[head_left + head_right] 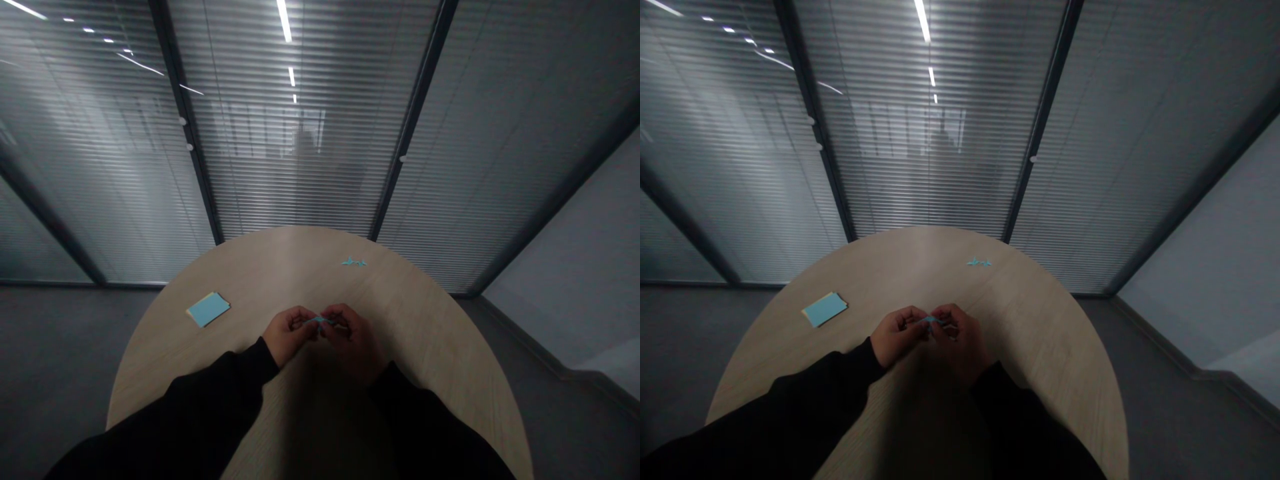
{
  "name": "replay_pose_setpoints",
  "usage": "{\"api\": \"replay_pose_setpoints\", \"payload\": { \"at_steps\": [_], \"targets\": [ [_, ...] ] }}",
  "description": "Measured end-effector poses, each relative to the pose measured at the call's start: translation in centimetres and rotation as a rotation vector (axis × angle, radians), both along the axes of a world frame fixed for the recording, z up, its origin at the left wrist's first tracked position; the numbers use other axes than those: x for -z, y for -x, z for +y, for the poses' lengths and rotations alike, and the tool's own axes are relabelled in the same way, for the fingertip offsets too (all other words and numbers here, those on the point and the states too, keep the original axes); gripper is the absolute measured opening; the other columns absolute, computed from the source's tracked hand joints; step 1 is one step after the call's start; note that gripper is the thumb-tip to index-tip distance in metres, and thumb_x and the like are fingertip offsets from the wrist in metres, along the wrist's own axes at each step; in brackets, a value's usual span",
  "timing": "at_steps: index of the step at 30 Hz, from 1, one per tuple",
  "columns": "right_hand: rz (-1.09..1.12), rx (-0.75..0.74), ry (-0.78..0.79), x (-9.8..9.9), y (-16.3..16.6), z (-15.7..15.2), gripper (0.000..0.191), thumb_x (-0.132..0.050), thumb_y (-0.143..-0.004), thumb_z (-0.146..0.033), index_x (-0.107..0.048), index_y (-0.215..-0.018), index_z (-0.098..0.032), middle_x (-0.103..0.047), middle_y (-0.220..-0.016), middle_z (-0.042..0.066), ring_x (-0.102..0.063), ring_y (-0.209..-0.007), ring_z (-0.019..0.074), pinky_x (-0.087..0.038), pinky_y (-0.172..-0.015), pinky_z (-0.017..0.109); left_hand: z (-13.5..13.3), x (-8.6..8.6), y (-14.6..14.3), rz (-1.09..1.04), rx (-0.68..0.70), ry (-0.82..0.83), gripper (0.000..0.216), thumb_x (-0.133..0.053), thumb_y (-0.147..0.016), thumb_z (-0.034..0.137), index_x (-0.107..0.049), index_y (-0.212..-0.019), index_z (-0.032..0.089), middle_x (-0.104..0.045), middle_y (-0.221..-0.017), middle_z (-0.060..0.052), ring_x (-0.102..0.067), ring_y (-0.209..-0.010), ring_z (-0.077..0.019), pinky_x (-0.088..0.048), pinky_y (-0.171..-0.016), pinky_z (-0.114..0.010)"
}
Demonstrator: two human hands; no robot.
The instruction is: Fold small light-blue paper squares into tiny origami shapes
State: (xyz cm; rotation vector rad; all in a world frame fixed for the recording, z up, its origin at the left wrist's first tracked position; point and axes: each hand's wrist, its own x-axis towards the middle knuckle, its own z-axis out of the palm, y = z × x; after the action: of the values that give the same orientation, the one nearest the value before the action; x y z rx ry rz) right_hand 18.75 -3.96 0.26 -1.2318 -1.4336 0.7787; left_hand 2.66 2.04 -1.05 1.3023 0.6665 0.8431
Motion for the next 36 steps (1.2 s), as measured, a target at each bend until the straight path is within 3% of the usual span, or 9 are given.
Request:
{"api": "replay_pose_setpoints", "payload": {
  "at_steps": [3,8,16,27,36],
  "targets": [
    [0.061,-0.023,0.045,0.3,-0.25,0.23,0.027,-0.064,-0.082,-0.038,-0.061,-0.102,-0.019,-0.068,-0.09,0.006,-0.067,-0.078,0.0171,-0.055,-0.068,0.028,-0.05,-0.18,-0.01,-0.004,-0.01,0.006,0.043,-0.078,-0.066,0.048,-0.061,-0.082,0.012,-0.066,-0.067,-0.003,-0.06,-0.059,-0.0111,-0.046,-0.061,-0.025],
    [0.032,-0.041,0.077,0.35,-0.51,0.4,0.025,-0.064,-0.083,-0.04,-0.066,-0.093,-0.018,-0.068,-0.075,0.003,-0.066,-0.071,0.0167,-0.053,-0.067,0.029,0.0,0.02,-0.07,0.019,-0.007,0.001,0.043,-0.078,-0.066,0.048,-0.062,-0.084,0.012,-0.067,-0.068,-0.003,-0.059,-0.059,-0.0109,-0.045,-0.061,-0.025],
    [0.028,0.02,0.091,-0.24,-0.19,0.13,0.023,-0.064,-0.081,-0.039,-0.066,-0.088,-0.017,-0.068,-0.073,0.003,-0.066,-0.07,0.0174,-0.052,-0.064,0.028,0.18,0.36,-0.09,0.055,-0.003,0.006,0.042,-0.075,-0.07,0.048,-0.064,-0.087,0.011,-0.067,-0.068,-0.004,-0.059,-0.058,-0.0111,-0.044,-0.059,-0.024],
    [0.033,-0.003,0.151,0.15,-0.26,0.28,0.021,-0.065,-0.08,-0.036,-0.067,-0.086,-0.016,-0.067,-0.069,0.002,-0.064,-0.066,0.0157,-0.05,-0.061,0.026,0.03,0.18,-0.1,0.107,-0.05,-0.078,0.033,-0.074,-0.07,0.045,-0.062,-0.075,0.014,-0.064,-0.061,-0.002,-0.056,-0.053,-0.0111,-0.042,-0.054,-0.023],
    [0.045,-0.013,0.145,0.54,-0.47,0.63,0.028,-0.063,-0.082,-0.043,-0.065,-0.085,-0.016,-0.067,-0.068,0.002,-0.065,-0.064,0.0158,-0.052,-0.063,0.027,0.28,0.72,0.08,0.254,-0.073,-0.248,0.032,-0.065,-0.08,0.044,-0.065,-0.089,0.013,-0.069,-0.075,-0.007,-0.061,-0.063,-0.0145,-0.046,-0.06,-0.026]
  ]
}}
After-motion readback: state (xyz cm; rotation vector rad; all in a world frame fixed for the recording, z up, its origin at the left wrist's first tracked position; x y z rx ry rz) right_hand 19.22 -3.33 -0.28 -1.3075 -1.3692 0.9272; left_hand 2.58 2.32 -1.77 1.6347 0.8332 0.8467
